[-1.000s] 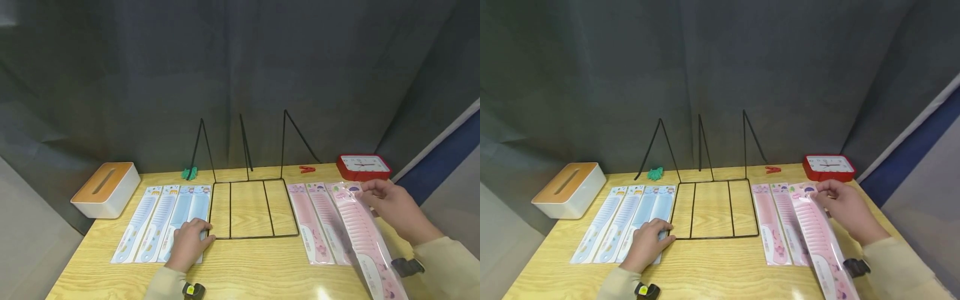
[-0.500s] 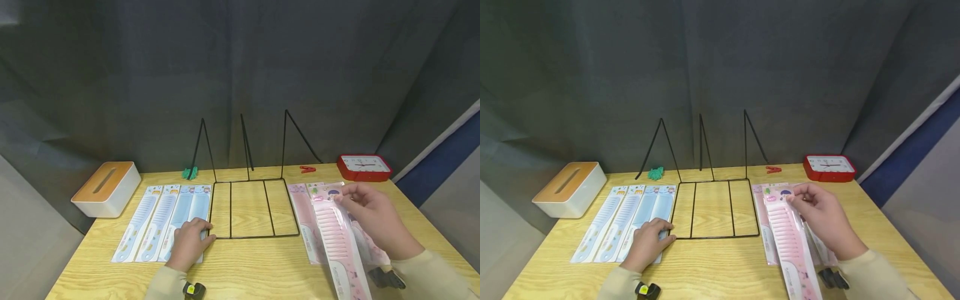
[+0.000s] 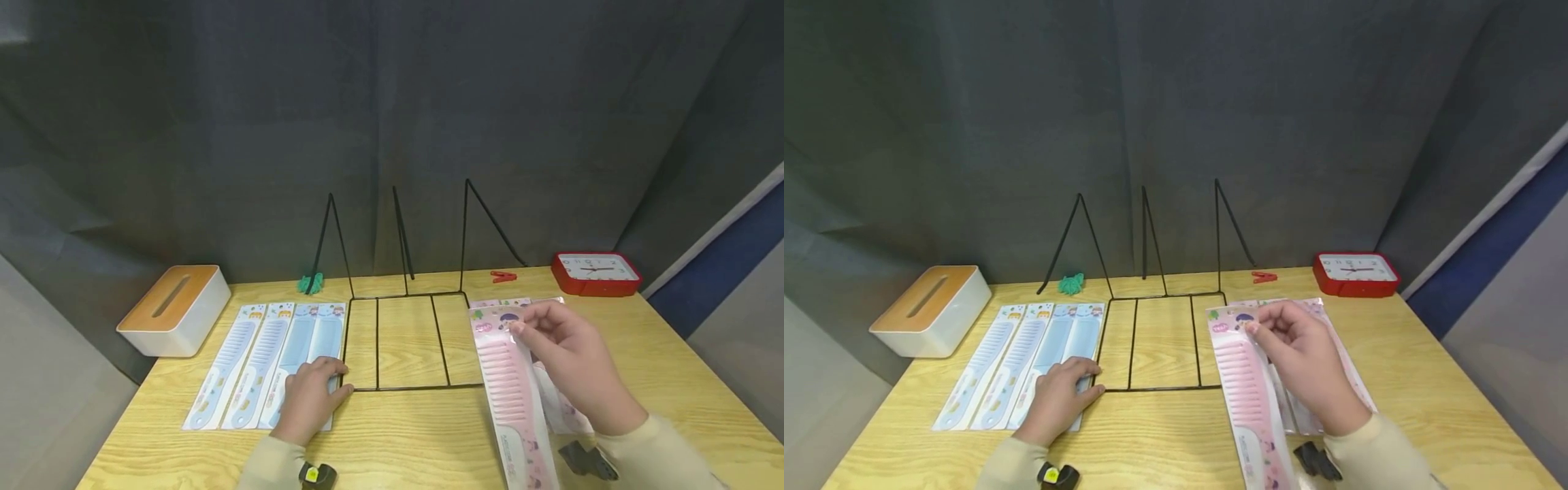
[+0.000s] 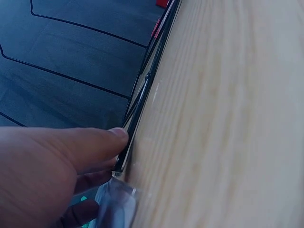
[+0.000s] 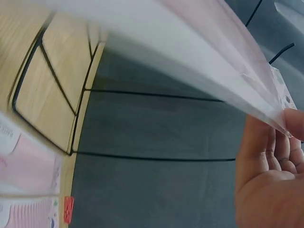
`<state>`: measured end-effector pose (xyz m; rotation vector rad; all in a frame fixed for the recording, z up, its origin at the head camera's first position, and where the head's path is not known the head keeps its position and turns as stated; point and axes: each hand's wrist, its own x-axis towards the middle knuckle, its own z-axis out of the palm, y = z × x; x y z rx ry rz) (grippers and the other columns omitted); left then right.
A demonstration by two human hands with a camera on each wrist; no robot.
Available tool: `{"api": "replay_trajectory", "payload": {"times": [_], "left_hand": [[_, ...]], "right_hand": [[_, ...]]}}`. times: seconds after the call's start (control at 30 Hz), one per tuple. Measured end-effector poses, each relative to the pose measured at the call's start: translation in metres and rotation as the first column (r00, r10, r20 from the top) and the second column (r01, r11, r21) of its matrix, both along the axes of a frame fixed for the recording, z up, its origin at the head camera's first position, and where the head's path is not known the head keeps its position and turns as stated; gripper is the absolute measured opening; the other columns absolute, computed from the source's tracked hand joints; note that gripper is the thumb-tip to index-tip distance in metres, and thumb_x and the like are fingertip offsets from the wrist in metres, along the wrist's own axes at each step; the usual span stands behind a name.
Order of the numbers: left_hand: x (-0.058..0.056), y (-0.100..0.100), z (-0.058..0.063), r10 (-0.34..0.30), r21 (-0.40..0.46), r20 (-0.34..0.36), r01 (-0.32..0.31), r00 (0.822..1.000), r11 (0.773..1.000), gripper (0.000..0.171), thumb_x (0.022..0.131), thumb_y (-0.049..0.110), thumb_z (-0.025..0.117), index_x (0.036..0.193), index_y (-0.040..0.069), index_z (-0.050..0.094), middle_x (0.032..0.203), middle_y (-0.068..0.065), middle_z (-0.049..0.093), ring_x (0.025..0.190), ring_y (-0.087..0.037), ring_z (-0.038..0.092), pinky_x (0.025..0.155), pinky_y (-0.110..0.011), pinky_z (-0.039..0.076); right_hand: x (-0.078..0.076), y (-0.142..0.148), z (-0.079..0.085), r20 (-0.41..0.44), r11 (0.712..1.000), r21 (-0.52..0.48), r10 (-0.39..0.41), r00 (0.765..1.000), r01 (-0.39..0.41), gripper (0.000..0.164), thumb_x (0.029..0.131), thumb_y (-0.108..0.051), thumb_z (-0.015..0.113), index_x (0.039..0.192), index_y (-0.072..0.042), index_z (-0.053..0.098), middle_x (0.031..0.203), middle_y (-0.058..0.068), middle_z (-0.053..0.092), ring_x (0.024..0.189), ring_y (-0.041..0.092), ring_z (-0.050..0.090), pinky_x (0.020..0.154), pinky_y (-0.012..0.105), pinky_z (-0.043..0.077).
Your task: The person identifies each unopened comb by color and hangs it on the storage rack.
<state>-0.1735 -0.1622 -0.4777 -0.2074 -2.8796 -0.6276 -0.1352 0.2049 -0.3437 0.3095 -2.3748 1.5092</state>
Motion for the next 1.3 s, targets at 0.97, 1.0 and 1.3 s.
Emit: {"api": "replay_trajectory", "payload": {"times": [0.97, 1.0, 1.3], "left_hand": [[-0.001, -0.001, -0.002, -0.012, 0.004, 0.001, 0.012, 1.0, 1.0, 0.033, 0.083, 0.036, 0.082, 0.11, 0.02, 0.074, 0.121, 0.005, 0.067, 0.098, -0.023, 0.06, 0.079, -0.047, 0.04], [-0.001, -0.001, -0.002, -0.012, 0.005, 0.001, 0.012, 1.0, 1.0, 0.033, 0.083, 0.036, 0.082, 0.11, 0.02, 0.074, 0.121, 0.004, 0.067, 0.098, -0.023, 0.06, 0.079, -0.047, 0.04], [-0.001, -0.002, -0.002, -0.014, -0.006, -0.005, 0.014, 1.0, 1.0, 0.032, 0.083, 0.037, 0.082, 0.109, 0.021, 0.074, 0.121, 0.005, 0.067, 0.095, -0.022, 0.06, 0.077, -0.046, 0.04]], "right_hand": [[0.0, -0.047, 0.021, -0.116, 0.965, -0.241, 0.077, 0.99, -0.103, 0.01, 0.094, 0.0, 0.068, 0.1, 0.004, 0.061, 0.084, 0.008, 0.063, 0.065, 0.015, 0.056, 0.06, 0.023, 0.052], [-0.001, -0.048, 0.021, -0.121, 0.964, -0.245, 0.078, 0.99, -0.105, 0.01, 0.094, 0.0, 0.068, 0.1, 0.004, 0.061, 0.084, 0.008, 0.063, 0.065, 0.015, 0.056, 0.06, 0.023, 0.052], [-0.009, -0.06, 0.025, -0.088, 0.971, -0.227, 0.061, 0.994, -0.08, 0.016, 0.096, -0.01, 0.07, 0.105, -0.001, 0.061, 0.088, 0.009, 0.062, 0.068, 0.02, 0.056, 0.063, 0.026, 0.054]]}}
